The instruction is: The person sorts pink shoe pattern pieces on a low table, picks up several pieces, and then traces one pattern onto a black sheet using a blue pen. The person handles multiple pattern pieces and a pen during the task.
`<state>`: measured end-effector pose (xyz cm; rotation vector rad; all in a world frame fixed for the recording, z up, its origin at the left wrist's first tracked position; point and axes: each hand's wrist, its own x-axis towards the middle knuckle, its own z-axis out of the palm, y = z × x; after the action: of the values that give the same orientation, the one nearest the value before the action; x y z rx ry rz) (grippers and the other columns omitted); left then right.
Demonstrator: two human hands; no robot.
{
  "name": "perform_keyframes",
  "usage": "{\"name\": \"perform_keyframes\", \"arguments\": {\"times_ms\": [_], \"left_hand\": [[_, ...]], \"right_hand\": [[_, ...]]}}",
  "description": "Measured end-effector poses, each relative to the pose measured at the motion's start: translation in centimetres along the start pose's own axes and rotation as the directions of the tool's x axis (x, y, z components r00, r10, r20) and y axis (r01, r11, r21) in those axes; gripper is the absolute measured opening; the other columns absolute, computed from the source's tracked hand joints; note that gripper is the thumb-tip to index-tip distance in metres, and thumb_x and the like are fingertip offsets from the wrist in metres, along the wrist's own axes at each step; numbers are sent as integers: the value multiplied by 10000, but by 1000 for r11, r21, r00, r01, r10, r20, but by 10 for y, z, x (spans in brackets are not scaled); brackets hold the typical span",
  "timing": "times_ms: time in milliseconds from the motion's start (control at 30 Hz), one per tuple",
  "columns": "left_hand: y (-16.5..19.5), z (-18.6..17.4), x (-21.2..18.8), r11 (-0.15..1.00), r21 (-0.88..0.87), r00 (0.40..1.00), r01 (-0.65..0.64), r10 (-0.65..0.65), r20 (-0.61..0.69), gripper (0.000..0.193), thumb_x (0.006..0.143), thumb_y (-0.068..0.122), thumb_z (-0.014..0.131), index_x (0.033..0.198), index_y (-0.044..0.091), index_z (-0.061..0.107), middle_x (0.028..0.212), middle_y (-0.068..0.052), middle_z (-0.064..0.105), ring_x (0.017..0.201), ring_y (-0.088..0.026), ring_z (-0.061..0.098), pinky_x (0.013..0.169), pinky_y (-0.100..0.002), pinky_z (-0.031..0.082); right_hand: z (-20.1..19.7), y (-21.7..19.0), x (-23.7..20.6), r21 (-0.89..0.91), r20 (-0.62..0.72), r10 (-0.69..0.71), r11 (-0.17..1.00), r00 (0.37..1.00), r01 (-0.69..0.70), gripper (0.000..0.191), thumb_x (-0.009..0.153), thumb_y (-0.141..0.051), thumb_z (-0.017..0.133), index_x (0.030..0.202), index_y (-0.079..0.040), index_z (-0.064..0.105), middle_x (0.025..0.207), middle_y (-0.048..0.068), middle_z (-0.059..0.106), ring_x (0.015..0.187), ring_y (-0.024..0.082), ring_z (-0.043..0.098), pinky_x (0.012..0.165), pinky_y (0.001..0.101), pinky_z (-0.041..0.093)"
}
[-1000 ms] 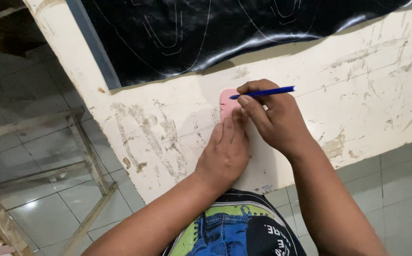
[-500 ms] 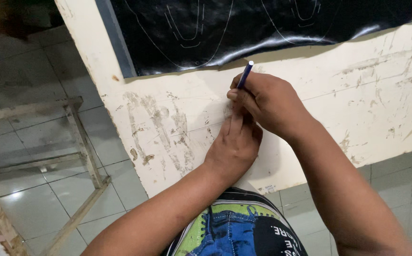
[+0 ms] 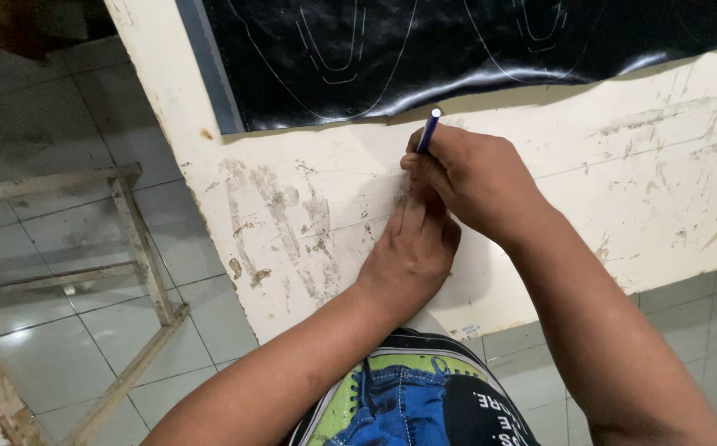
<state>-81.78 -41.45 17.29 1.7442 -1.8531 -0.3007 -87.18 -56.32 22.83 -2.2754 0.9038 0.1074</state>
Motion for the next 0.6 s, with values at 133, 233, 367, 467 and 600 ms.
{"name": "perform_keyframes", "arguments": {"times_ms": [133,233,367,467,600], "left_hand": [[-1,1,0,1000,9,1000,-9,9,-5,158,878,-12,619,1006,-104,629,1292,-341,526,1364,-500,447,1146,-552,456],[-1,1,0,1000,16,999,-6,7,-44,180,881,-21,610,1039,-101,639,1316,-332,527,1365,-480,464,1129,-521,470],[-2,-1,-1,998,-57,999,24,-26,-39,164,906,-26,610,1049,-101,639,1370,-327,514,1261,-421,509,1099,-481,499],[-3,-2,1,997,-72,999,40,-40,-4,183,887,-15,608,1044,-102,639,1402,-337,491,1194,-400,521,1051,-471,506],[-1,-4,5,992,-103,998,67,-68,-10,240,910,13,599,1111,-116,623,1486,-351,438,1228,-392,518,1045,-464,501]], "right_hand": [[0,2,-1,-25,2,-41,999,999,41,186,976,-260,691,1013,-78,703,797,86,723,704,256,703,632,371,546],[-1,2,0,-36,1,-55,998,999,55,177,976,-245,698,1013,-72,704,793,88,727,699,255,707,625,366,547],[-4,0,-1,138,-10,30,990,999,-28,141,998,-219,661,992,-82,689,788,38,757,722,176,758,644,308,585],[-6,-1,-1,217,-4,84,973,996,-81,125,1009,-194,642,1005,-73,672,789,40,759,711,163,762,624,299,591],[-9,0,1,215,-16,80,974,997,-75,116,1031,-175,625,1006,-70,667,794,34,760,696,155,754,605,291,584]]}}
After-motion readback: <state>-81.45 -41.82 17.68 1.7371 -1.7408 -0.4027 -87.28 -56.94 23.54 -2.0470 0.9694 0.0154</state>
